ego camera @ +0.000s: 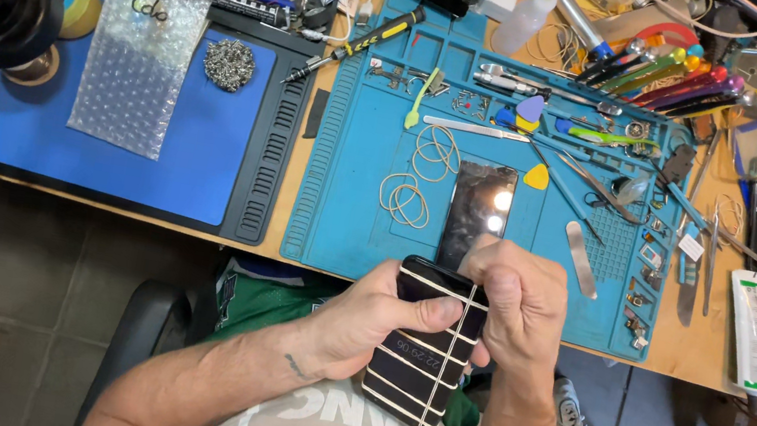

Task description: The person holds a black smartphone and wraps multiple rubber bands around it in a crisscross pattern. They repeatedly adjust the bands to ensure they are tight and evenly spaced across the device's screen and back.

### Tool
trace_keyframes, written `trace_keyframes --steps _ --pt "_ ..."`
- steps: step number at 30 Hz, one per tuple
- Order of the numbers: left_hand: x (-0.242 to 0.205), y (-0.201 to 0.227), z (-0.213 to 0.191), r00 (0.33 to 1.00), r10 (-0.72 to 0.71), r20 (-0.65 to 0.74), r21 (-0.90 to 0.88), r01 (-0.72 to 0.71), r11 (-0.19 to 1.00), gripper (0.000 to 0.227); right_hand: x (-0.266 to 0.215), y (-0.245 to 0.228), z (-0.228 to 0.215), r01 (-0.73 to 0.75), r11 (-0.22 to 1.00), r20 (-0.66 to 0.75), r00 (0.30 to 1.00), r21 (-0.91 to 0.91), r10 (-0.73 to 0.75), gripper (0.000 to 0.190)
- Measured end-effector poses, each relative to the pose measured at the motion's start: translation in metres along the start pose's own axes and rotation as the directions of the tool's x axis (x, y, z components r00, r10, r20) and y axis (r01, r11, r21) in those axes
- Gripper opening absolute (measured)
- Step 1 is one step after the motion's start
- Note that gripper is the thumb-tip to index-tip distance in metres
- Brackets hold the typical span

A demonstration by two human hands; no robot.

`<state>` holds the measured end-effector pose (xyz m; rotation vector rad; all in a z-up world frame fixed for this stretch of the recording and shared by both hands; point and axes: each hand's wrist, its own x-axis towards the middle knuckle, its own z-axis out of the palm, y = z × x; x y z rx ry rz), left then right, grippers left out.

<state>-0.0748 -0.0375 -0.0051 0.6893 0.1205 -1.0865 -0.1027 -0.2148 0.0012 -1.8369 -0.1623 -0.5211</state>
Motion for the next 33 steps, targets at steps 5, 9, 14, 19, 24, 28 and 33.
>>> trace_keyframes --steps 5,9,14,19,24,28,33 --pt "0.002 0.001 -0.013 0.973 -0.206 0.107 0.035 0.204 0.978 0.039 -0.007 -0.008 0.002 -0.088 0.996 0.1 0.991 -0.027 0.09 0.06" --pt "0.003 -0.002 -0.015 0.967 -0.222 0.123 0.034 0.219 0.975 0.041 -0.013 -0.011 0.003 -0.125 0.992 0.078 0.989 -0.034 0.128 0.061" --pt "0.002 0.001 -0.012 0.963 -0.245 0.116 0.061 0.239 0.969 0.043 -0.017 -0.009 0.001 -0.119 0.991 0.087 0.988 -0.06 0.124 0.06" --pt "-0.001 0.002 -0.017 0.933 -0.296 0.206 0.022 0.298 0.954 0.048 -0.02 -0.013 0.002 -0.195 0.979 0.079 0.979 0.067 0.19 0.058" --pt "-0.006 0.004 -0.025 0.877 -0.366 0.311 0.136 0.34 0.93 0.053 -0.028 -0.016 -0.016 -0.305 0.951 0.192 0.931 -0.051 0.309 0.078" --pt "-0.002 0.029 -0.012 0.895 -0.398 0.2 0.262 0.342 0.902 0.049 -0.019 -0.031 -0.036 -0.289 0.928 0.299 0.887 -0.235 0.352 0.046" --pt "0.006 0.074 -0.052 0.894 -0.333 0.299 0.404 0.198 0.893 0.064 -0.037 -0.011 -0.049 -0.494 0.863 0.034 0.869 0.106 0.494 0.021"
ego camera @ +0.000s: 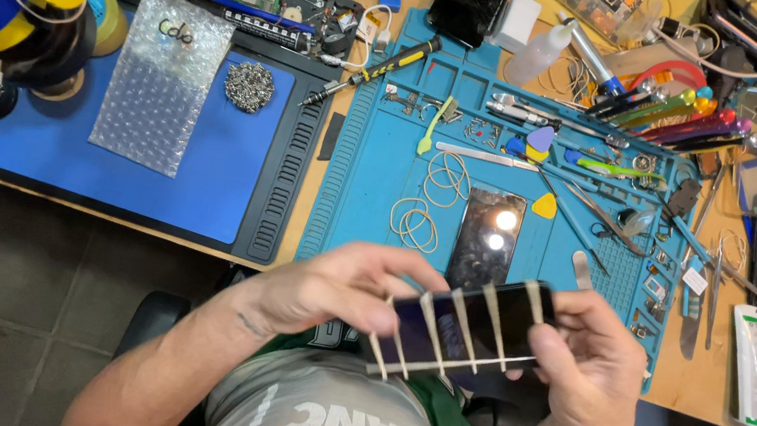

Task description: The person holds a black smartphone and wraps multiple rubber bands around it in a crisscross pattern. They repeatedly adjust the bands to ensure they are tight and evenly spaced across the device's screen and back.

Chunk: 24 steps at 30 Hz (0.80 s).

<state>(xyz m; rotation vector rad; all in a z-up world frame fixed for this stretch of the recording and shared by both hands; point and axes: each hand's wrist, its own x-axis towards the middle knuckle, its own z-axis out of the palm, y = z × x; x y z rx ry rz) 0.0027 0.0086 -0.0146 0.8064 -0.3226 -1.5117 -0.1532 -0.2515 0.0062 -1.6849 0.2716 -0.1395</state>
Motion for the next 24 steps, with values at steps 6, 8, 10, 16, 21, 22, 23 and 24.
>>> trace_keyframes --steps 6,8,10,16,21,22,23,24 --pt "0.025 -0.028 -0.016 0.705 0.681 -0.197 -0.297 -0.705 0.644 0.101 0.006 0.035 0.071 0.023 0.95 -0.108 0.994 0.311 0.011 0.029" --pt "0.031 -0.026 -0.022 0.598 0.69 -0.406 -0.333 -0.801 0.498 0.065 0.009 0.036 0.097 0.028 1.0 0.038 0.999 -0.008 -0.028 0.034" --pt "0.021 -0.042 -0.038 0.65 0.687 -0.324 -0.397 -0.753 0.526 0.056 0.007 0.039 0.095 0.051 0.995 0.061 0.997 -0.087 -0.046 0.036" --pt "0.002 -0.057 -0.065 0.575 0.815 -0.067 -0.419 -0.758 0.5 0.046 0.02 -0.001 0.093 0.299 0.95 0.342 0.905 -0.086 -0.253 0.034" --pt "-0.007 -0.055 -0.066 0.58 0.805 -0.127 -0.396 -0.774 0.495 0.038 0.027 -0.01 0.071 0.249 0.968 0.489 0.847 -0.019 -0.208 0.038" --pt "-0.01 -0.058 -0.07 0.605 0.76 -0.237 -0.391 -0.776 0.496 0.038 0.029 -0.007 0.063 0.32 0.939 0.44 0.866 -0.123 -0.237 0.035" --pt "-0.014 -0.062 -0.075 0.62 0.705 -0.345 -0.381 -0.779 0.498 0.038 0.03 -0.003 0.056 0.38 0.897 0.393 0.878 -0.227 -0.273 0.033" --pt "-0.013 -0.064 -0.076 0.631 0.701 -0.331 -0.387 -0.769 0.509 0.038 0.031 -0.003 0.045 0.377 0.896 0.377 0.885 -0.235 -0.274 0.033"
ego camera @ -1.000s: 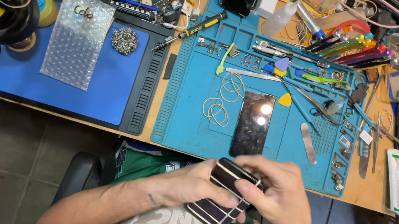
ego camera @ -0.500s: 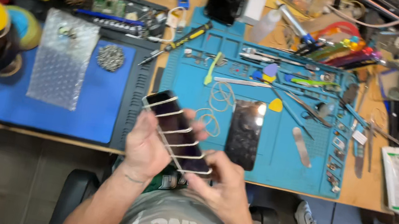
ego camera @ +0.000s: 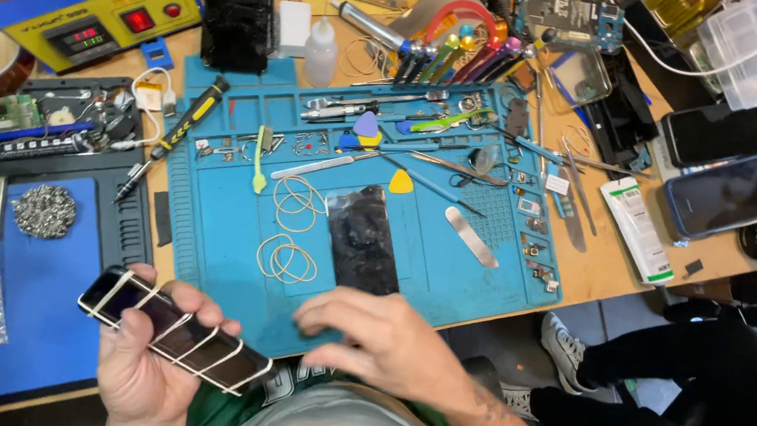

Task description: The person holds a black smartphone and wraps multiple rubber bands around it in a crisscross pattern. They repeatedly adjust the bands to ensure they are tight and evenly spaced across the device's screen and back.

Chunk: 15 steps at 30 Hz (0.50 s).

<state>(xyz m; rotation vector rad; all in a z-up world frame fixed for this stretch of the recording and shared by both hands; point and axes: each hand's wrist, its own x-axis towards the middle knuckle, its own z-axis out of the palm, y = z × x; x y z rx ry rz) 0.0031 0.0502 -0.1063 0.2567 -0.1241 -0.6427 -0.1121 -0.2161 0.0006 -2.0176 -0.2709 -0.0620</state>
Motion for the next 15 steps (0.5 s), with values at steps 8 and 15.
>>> trace_keyframes --steps 8,15 --pt "0.0 -0.016 0.012 0.931 -0.022 -0.363 0.323 0.148 0.935 0.031 -0.07 0.077 -0.14 -0.435 0.736 -0.596 0.801 -0.519 0.054 0.021" --pt "0.025 -0.024 0.03 0.929 -0.049 -0.366 0.4 0.204 0.894 0.031 -0.091 0.181 -0.285 -0.624 0.281 -0.552 0.779 -0.729 0.297 0.013"
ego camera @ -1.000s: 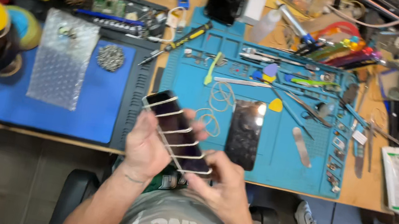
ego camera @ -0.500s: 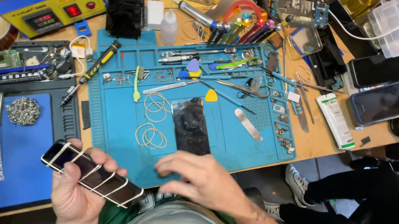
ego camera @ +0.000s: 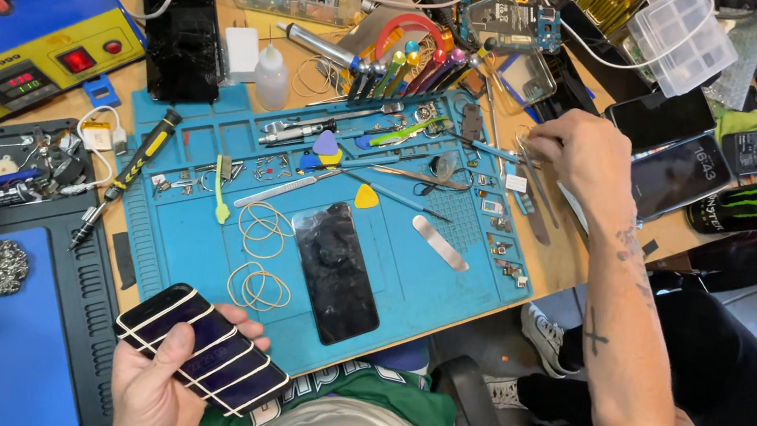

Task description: The person holds a black smartphone and wraps multiple rubber bands around it in a crisscross pattern. They repeatedly adjust the bands to ensure they are tight and evenly spaced across the device's screen and back.

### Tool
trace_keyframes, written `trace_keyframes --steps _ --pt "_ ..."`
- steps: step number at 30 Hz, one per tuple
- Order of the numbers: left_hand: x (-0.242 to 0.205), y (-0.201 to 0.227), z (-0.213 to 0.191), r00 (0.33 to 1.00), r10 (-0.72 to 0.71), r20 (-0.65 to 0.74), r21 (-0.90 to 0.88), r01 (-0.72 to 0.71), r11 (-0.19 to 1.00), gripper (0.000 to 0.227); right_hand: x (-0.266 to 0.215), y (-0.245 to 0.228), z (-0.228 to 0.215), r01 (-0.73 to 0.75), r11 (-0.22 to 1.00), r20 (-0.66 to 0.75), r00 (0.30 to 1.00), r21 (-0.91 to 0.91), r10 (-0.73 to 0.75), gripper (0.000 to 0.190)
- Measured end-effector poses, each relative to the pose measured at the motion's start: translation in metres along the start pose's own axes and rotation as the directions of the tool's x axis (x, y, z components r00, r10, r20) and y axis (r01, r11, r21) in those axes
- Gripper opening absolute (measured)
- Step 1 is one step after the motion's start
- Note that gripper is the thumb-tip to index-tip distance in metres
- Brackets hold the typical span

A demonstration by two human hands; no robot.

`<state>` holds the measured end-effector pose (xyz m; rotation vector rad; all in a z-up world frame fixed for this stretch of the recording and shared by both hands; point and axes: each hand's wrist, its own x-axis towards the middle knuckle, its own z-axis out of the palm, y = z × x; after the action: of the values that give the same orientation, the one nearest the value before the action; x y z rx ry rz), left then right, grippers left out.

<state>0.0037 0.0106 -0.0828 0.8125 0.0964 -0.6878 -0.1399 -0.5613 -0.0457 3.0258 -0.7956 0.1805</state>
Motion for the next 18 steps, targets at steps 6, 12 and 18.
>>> trace_keyframes --steps 6,12,18 --pt "0.01 0.005 0.029 0.999 -0.033 -0.006 -0.031 0.033 0.999 0.03 0.019 0.01 0.025 0.08 0.958 0.082 0.995 -0.276 -0.06 0.027" --pt "0.017 0.021 0.065 0.992 -0.099 -0.083 0.04 0.103 0.994 0.039 0.022 0.015 0.028 0.06 0.972 0.169 0.985 -0.226 -0.021 0.013" --pt "0.011 0.024 0.067 0.996 -0.077 -0.042 -0.015 0.077 0.997 0.035 0.02 0.011 0.004 0.179 0.959 -0.093 0.975 -0.219 -0.203 0.02"
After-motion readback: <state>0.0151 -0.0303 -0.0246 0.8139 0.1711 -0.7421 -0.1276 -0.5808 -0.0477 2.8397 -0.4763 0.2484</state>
